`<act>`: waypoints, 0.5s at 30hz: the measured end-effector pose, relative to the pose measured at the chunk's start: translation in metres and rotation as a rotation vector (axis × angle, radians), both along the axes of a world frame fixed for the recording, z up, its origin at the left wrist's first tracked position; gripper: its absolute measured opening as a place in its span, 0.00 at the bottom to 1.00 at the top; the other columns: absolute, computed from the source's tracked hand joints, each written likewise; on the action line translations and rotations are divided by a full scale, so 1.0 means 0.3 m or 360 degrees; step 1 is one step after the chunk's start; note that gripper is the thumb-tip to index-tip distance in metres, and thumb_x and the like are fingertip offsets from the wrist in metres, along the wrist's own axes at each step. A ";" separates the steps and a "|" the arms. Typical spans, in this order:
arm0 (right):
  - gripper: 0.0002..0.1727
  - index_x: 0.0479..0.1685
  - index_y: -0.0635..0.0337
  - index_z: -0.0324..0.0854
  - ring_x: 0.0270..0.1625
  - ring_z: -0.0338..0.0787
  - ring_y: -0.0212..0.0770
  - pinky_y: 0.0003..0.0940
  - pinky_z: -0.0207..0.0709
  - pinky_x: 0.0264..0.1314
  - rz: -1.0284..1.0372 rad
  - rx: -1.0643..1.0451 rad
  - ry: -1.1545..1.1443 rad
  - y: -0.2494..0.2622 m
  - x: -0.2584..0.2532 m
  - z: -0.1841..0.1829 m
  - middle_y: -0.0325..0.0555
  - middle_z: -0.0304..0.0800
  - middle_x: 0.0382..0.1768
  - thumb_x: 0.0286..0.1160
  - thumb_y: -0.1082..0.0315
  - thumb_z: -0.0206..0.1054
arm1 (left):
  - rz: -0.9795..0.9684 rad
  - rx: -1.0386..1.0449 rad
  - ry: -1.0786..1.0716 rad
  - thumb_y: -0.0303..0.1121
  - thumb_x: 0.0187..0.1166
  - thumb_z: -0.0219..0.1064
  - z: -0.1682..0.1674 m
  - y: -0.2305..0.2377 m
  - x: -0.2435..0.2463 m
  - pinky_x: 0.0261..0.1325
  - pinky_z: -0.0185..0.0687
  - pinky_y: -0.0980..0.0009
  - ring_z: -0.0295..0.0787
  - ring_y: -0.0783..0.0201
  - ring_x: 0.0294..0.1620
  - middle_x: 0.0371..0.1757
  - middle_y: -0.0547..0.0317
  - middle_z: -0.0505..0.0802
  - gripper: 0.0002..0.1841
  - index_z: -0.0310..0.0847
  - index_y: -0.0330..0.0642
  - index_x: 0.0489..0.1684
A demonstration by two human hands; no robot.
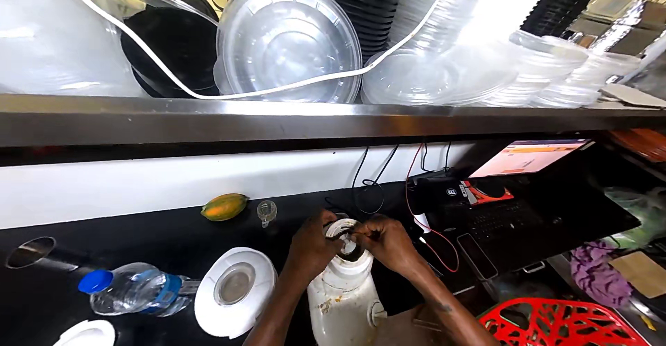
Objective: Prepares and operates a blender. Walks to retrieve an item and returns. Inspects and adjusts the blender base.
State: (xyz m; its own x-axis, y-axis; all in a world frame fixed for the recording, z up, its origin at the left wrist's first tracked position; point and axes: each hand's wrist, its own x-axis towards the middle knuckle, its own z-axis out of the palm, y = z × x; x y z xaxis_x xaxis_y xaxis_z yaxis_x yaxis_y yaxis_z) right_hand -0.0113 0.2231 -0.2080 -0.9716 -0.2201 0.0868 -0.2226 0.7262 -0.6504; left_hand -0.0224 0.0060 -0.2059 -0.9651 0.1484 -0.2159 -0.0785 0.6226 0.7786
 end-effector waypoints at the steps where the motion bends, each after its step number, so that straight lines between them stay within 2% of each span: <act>1: 0.14 0.35 0.39 0.95 0.38 0.87 0.27 0.35 0.84 0.46 0.0009 0.0068 -0.0052 0.000 -0.002 0.013 0.28 0.89 0.32 0.74 0.44 0.71 | 0.0008 0.0017 -0.0009 0.43 0.64 0.83 -0.003 0.000 0.000 0.67 0.85 0.49 0.89 0.58 0.62 0.64 0.59 0.90 0.30 0.80 0.54 0.68; 4: 0.12 0.37 0.36 0.96 0.46 0.88 0.30 0.41 0.83 0.53 0.0077 0.0183 -0.0209 0.008 -0.014 0.049 0.29 0.90 0.37 0.73 0.45 0.71 | -0.0004 0.0102 -0.0062 0.44 0.61 0.85 -0.021 0.000 -0.003 0.68 0.85 0.51 0.89 0.59 0.64 0.66 0.60 0.89 0.33 0.80 0.55 0.69; 7: 0.09 0.37 0.36 0.96 0.51 0.85 0.31 0.39 0.82 0.57 0.0051 0.0093 -0.0161 0.013 -0.033 0.036 0.29 0.88 0.40 0.69 0.47 0.75 | -0.0025 0.0173 -0.0095 0.44 0.61 0.86 -0.035 -0.005 -0.008 0.69 0.85 0.52 0.89 0.61 0.64 0.66 0.61 0.90 0.33 0.80 0.57 0.70; 10: 0.13 0.41 0.43 0.90 0.45 0.86 0.33 0.37 0.85 0.49 -0.0027 0.0024 -0.0094 0.002 -0.045 0.019 0.35 0.86 0.43 0.62 0.50 0.82 | -0.0019 0.0228 -0.0106 0.43 0.60 0.87 -0.043 -0.012 -0.012 0.68 0.86 0.53 0.90 0.62 0.63 0.65 0.61 0.91 0.33 0.81 0.56 0.69; 15: 0.25 0.56 0.50 0.83 0.41 0.91 0.37 0.44 0.87 0.50 0.0051 0.0069 -0.0425 0.002 -0.097 0.046 0.38 0.91 0.39 0.61 0.53 0.84 | -0.0050 0.0256 -0.0149 0.43 0.60 0.87 -0.044 -0.017 -0.021 0.67 0.87 0.52 0.91 0.62 0.61 0.62 0.61 0.92 0.33 0.82 0.56 0.68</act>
